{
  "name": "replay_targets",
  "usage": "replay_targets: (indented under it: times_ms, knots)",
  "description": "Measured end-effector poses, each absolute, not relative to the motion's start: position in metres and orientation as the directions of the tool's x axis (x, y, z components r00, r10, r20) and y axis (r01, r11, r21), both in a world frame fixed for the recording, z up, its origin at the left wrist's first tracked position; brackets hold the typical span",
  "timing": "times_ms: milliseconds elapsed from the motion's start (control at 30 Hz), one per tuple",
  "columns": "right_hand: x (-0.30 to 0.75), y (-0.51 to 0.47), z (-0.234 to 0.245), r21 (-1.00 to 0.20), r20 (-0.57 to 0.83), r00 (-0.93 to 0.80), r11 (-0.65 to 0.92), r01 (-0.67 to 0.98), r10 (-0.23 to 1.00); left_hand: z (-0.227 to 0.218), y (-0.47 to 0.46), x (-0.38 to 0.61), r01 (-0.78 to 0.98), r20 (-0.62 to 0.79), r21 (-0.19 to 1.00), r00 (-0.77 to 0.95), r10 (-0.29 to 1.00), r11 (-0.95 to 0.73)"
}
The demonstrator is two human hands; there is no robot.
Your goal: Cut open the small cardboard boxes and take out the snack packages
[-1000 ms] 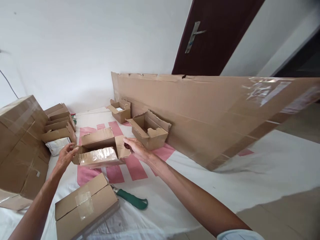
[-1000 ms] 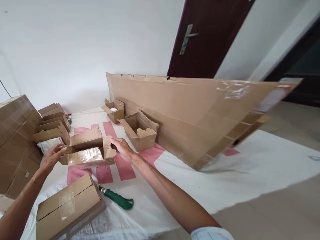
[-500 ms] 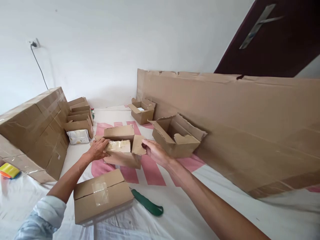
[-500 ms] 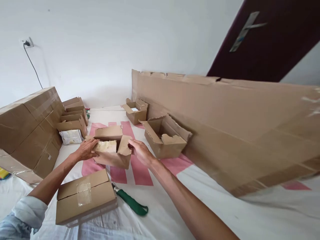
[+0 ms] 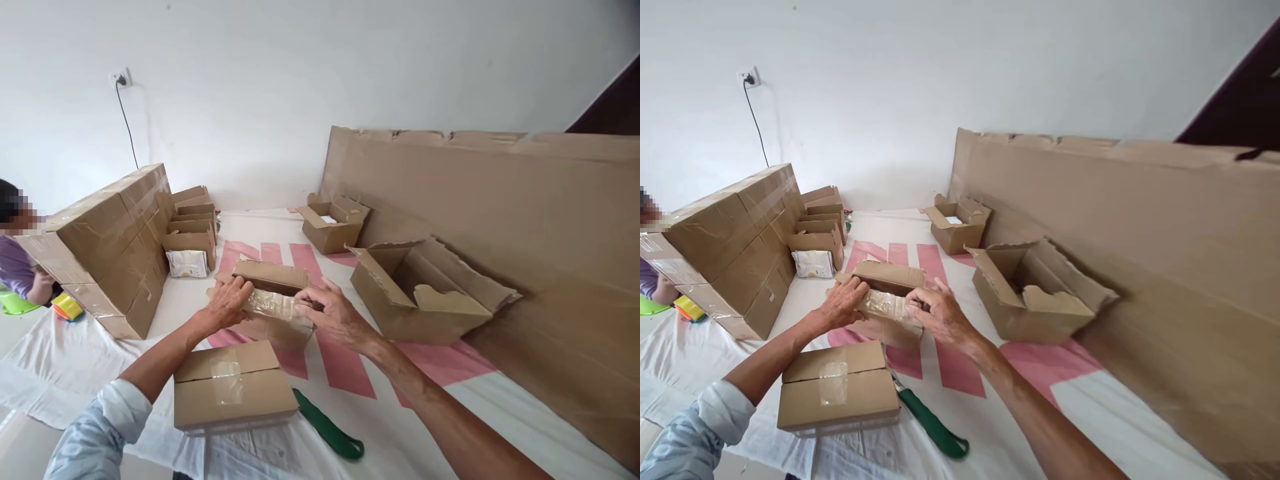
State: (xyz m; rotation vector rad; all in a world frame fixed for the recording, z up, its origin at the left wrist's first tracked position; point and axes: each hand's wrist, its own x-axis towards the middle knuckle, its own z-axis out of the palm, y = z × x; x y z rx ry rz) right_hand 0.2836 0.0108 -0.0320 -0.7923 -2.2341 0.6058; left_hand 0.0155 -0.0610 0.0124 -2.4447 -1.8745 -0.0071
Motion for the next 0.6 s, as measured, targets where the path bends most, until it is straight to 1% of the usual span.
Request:
replay_targets:
  times_ms: [67,167,233,333,467,533,600]
  knots:
    - [0.274,0.014,-0.028,-0.623,0.489,-0.550,0.712,0.323,0.677,0.021,-0.070,0.002,0.976,0.061,-0.073,0.209,0.976,-0.204]
    - [0.261,0.018,-0.030,-0.592,0.612,-0.425,0.742,0.315,0.668,0.038,-0.076,-0.036,0.988,0.092,-0.129,0.091,0.992,-0.079]
    - [0.256,0.020,-0.041,-0.593,0.632,-0.392,0.743,0.312,0.669,0.048,-0.074,-0.068,0.987,0.100,-0.162,0.001,0.995,0.016]
    - [0.250,0.020,-0.067,-0.668,0.545,-0.449,0.690,0.278,0.708,0.057,-0.066,-0.114,0.974,0.088,-0.190,-0.111,0.990,0.126]
    - [0.222,0.027,-0.096,-0.806,0.337,-0.550,0.536,0.251,0.764,0.051,-0.053,-0.138,0.947,0.116,-0.217,-0.215,0.970,0.236]
    - [0.194,0.034,-0.102,-0.852,0.215,-0.611,0.452,0.264,0.762,0.041,-0.049,-0.130,0.938,0.147,-0.224,-0.237,0.960,0.266]
    - [0.160,0.042,-0.105,-0.872,0.147,-0.666,0.414,0.263,0.732,0.027,-0.046,-0.115,0.935,0.174,-0.224,-0.240,0.955,0.276]
